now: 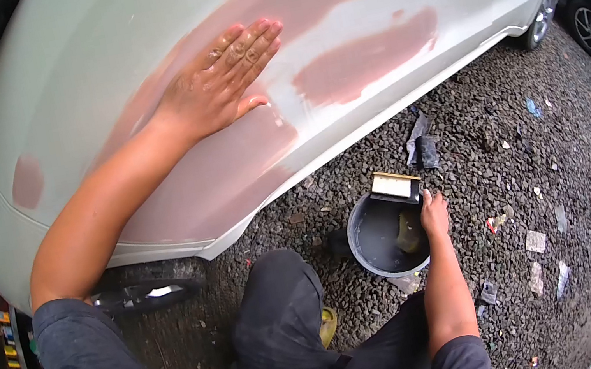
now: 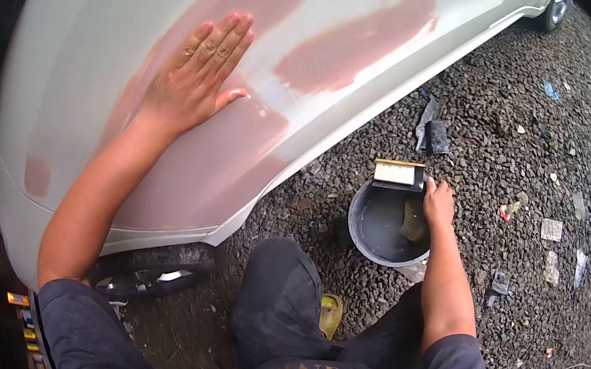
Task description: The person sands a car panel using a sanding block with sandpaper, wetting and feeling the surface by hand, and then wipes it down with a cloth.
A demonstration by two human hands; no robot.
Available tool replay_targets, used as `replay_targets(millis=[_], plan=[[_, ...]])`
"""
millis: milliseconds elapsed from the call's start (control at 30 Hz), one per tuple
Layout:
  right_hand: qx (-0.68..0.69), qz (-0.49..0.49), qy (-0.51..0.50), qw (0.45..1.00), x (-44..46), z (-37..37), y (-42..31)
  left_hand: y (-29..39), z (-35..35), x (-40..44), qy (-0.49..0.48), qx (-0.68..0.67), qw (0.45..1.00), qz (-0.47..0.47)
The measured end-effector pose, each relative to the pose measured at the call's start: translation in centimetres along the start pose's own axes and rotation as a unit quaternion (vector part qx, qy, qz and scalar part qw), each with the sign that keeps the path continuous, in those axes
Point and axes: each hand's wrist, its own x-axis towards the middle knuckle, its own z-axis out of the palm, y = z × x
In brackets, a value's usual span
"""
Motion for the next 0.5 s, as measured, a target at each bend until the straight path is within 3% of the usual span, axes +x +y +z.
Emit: replay_targets(millis=[67,167,500], plan=[[-0.041,-0.012,-0.053,0.998,0.3,0.0,0.3,0.2,-0.2,-2.2,-0.01,0.009,1.0,-0.006],[-0.046,-0.035,0.017,0.998,0.9,1.8,1.5,0.4,-0.3,-6.0,-0.038,0.015,0.999,-0.014],[-0.034,-0.058,-0.011,0.998,1.3,2.0,2.1,3.8,0.4,-22.7,-0.149,-0.007,0.988,-0.026]])
